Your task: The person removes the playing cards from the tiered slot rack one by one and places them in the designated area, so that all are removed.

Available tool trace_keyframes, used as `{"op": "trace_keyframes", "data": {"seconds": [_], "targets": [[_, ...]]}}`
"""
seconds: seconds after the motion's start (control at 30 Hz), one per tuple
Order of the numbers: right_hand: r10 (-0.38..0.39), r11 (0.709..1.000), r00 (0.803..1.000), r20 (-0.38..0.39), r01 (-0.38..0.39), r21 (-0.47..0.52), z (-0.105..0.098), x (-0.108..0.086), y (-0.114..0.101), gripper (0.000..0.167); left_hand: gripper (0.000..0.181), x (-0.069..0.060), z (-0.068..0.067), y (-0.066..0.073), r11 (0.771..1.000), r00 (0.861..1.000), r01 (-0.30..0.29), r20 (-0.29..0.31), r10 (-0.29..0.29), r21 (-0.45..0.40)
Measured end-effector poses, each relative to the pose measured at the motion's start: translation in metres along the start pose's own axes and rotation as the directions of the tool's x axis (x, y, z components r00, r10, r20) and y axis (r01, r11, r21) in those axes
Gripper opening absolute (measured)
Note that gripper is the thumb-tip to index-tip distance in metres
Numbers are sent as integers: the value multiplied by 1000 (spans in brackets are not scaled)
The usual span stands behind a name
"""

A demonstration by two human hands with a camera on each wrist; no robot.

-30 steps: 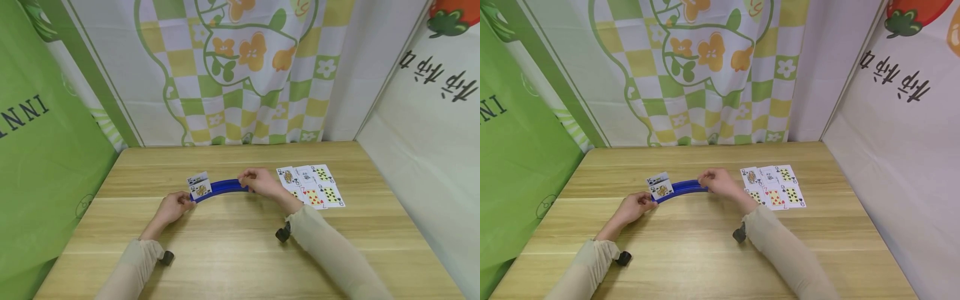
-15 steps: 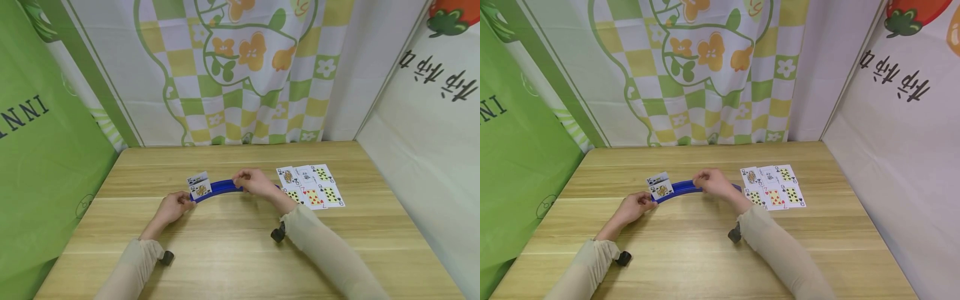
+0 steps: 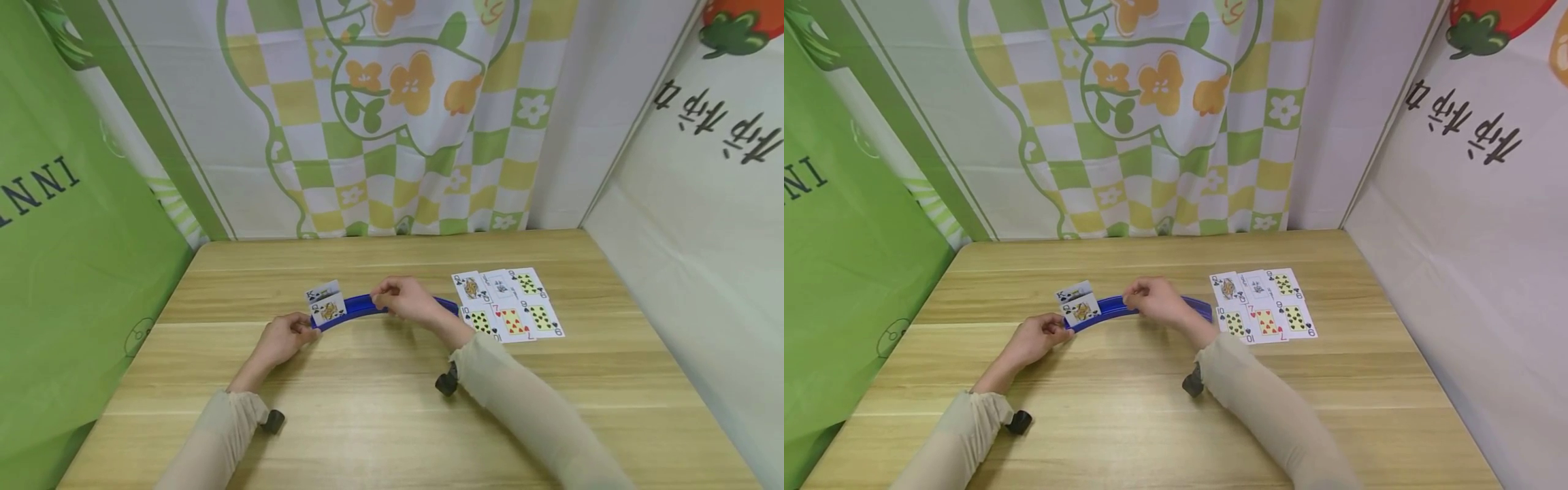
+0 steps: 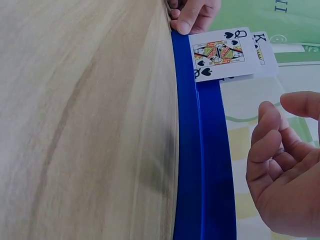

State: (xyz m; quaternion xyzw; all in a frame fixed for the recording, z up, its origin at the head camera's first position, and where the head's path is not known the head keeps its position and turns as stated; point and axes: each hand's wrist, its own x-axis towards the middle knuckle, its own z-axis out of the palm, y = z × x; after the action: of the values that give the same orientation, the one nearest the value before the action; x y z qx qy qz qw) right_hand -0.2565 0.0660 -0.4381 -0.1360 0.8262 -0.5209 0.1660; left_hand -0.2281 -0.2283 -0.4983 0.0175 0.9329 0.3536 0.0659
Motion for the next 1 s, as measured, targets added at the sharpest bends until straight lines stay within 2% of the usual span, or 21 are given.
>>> {"op": "trace_keyframes", "data": {"seconds": [1.0], "targets": [[-22,1000,999,31,21,17,27,19,-10,24,37,1,1,-1,1000,1000,2,2,-2,-9]]}}
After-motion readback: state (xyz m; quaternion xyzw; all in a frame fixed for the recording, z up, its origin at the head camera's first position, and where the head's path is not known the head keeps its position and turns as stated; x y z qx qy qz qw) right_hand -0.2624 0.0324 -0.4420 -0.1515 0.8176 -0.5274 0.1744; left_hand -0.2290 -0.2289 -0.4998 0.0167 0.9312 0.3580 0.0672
